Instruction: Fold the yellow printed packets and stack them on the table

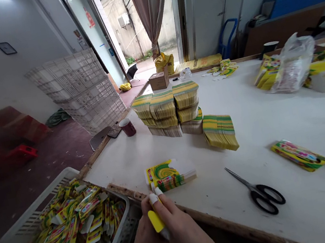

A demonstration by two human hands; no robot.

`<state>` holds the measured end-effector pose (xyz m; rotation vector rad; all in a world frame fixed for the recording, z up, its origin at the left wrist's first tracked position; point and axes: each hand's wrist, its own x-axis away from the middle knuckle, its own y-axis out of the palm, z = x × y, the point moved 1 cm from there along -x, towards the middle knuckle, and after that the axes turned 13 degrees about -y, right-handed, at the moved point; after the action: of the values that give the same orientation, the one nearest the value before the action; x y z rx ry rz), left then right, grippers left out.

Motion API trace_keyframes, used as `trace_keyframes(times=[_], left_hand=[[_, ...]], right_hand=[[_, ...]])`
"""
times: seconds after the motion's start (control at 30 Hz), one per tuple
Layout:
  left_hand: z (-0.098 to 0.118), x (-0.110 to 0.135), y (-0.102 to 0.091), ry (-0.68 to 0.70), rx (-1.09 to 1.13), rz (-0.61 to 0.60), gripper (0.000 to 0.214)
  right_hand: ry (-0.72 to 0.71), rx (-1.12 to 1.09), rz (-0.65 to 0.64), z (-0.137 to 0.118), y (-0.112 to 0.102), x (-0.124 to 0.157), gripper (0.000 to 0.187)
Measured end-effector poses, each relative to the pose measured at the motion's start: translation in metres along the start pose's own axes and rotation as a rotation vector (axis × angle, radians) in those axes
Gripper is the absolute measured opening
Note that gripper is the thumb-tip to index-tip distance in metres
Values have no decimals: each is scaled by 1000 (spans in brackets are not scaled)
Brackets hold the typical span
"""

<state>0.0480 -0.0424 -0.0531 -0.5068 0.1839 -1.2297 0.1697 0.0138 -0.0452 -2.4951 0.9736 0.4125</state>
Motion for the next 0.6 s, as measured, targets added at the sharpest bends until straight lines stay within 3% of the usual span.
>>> trace_keyframes(times=[0.07,0.2,0.27,0.37,0.47,0.6], left_hand=[[-8,-1,3,43,-80,94,69],[-17,2,-2,23,-205,217,62],[-15,3,-11,4,-245,232,53],[-8,1,-25,15,-307,235,51],[1,-3,-35,6,-342,206,52],[9,-8,-41,-32,-317,114,53]], right_hand=[[-78,73,-11,0,0,0,52],[-107,188,136,15,-12,0,57],[-104,260,60,22,-15,2,65],[-85,326,-175,26,-14,3,75],[-59,366,-247,23,-18,-1,61],[-100,289,-299,13,-40,-13,30]])
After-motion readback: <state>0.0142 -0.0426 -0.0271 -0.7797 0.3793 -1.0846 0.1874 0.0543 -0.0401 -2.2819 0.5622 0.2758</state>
